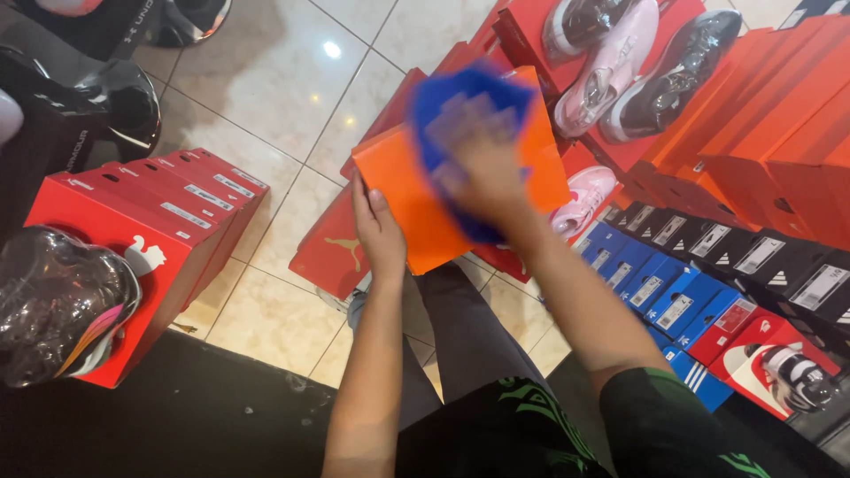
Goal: Clean and wipe dust off various shoe boxes using a blue cloth in a storage room.
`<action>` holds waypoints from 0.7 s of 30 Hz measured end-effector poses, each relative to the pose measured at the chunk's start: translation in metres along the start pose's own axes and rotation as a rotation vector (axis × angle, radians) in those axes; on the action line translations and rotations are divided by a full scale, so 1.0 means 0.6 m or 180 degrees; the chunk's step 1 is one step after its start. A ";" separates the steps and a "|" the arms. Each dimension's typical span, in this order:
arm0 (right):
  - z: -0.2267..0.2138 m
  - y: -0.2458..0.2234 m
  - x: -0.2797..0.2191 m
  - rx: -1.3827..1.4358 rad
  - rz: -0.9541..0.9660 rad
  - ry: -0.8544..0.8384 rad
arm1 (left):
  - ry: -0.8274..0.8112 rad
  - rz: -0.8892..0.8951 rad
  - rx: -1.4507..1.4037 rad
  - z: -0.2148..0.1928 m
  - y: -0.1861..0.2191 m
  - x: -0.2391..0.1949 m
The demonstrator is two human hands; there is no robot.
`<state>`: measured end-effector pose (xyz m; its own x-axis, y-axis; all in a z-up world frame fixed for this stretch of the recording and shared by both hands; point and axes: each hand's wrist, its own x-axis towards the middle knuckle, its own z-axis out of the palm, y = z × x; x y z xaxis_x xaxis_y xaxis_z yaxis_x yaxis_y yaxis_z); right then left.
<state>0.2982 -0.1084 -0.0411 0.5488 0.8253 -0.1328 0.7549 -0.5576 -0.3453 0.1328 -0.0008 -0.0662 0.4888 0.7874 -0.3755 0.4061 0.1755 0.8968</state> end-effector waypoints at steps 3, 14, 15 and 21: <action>-0.029 0.099 -0.015 -0.0335 0.0879 0.0294 | 0.0011 -0.0012 0.0100 0.001 0.008 -0.002; -0.042 -0.054 -0.044 0.0066 -0.0960 0.0472 | 0.0231 0.0201 0.0256 0.005 -0.028 0.006; -0.079 -0.045 -0.027 0.0088 -0.0759 0.0652 | 0.0154 0.0122 0.0222 0.003 -0.019 0.006; 0.036 0.074 -0.024 -0.0537 0.0344 0.0477 | 0.0342 0.0117 0.0055 0.011 -0.007 0.002</action>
<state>0.3161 -0.1433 -0.0749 0.6673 0.7446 -0.0170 0.7312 -0.6594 -0.1748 0.1368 -0.0044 -0.0720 0.4183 0.8522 -0.3142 0.4031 0.1358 0.9050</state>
